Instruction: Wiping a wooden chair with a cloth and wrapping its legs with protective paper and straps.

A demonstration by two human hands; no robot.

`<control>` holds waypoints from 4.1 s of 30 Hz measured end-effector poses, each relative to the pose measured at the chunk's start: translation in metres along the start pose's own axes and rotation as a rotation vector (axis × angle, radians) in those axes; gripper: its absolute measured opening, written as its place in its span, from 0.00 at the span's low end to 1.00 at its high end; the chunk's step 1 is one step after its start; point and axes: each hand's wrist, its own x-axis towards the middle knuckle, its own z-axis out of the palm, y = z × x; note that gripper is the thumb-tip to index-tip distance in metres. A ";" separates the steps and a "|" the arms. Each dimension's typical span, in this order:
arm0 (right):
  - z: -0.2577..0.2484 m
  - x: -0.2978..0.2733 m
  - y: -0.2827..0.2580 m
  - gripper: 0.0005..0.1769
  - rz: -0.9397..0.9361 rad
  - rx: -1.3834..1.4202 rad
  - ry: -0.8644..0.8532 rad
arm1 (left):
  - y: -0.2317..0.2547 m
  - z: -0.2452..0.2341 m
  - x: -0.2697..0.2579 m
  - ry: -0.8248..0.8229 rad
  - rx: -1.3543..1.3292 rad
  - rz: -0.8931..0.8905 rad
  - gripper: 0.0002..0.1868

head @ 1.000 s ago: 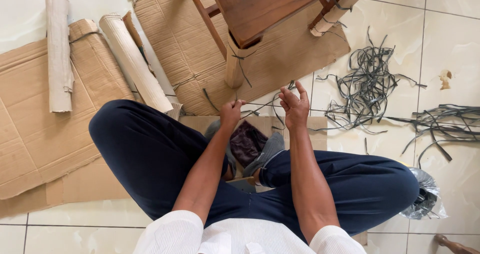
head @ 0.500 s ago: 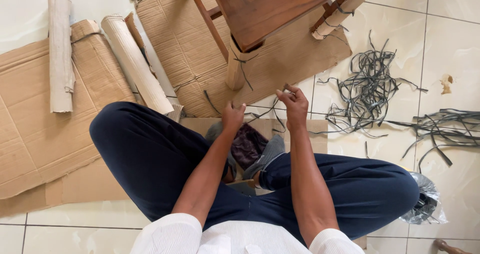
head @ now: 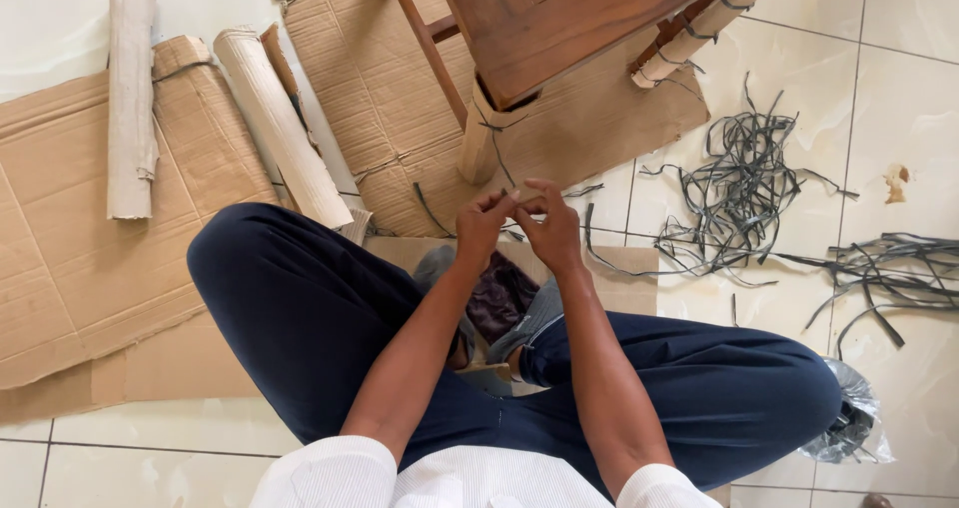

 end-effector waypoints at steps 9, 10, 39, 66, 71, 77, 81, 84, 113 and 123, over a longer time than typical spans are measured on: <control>0.025 0.004 0.037 0.10 0.323 0.392 -0.069 | 0.025 -0.017 0.019 0.154 -0.192 -0.034 0.09; 0.026 0.005 0.038 0.10 0.321 0.390 -0.074 | 0.025 -0.018 0.020 0.158 -0.196 -0.032 0.09; 0.001 0.139 0.013 0.08 0.464 0.576 0.085 | 0.127 -0.016 0.028 0.032 0.578 0.628 0.41; 0.014 0.185 0.093 0.40 0.389 0.379 -0.125 | 0.130 -0.002 0.073 0.049 -0.432 -0.062 0.10; -0.001 0.139 0.038 0.08 0.380 0.433 -0.017 | 0.123 -0.010 0.052 0.100 -0.523 0.034 0.09; -0.007 0.086 -0.029 0.09 0.395 0.466 0.153 | 0.108 -0.006 0.031 0.063 -0.617 0.201 0.08; 0.004 0.062 -0.010 0.08 0.407 0.667 0.216 | 0.104 0.001 0.021 0.052 -0.542 0.322 0.07; 0.017 0.049 -0.023 0.09 0.402 0.814 0.189 | 0.108 0.005 0.009 0.057 -0.439 0.344 0.07; 0.040 0.045 -0.032 0.10 0.420 0.760 0.014 | 0.135 -0.004 -0.056 0.182 0.370 0.684 0.09; 0.037 0.048 -0.065 0.05 0.518 0.981 -0.030 | 0.132 -0.012 -0.056 0.215 0.824 0.874 0.08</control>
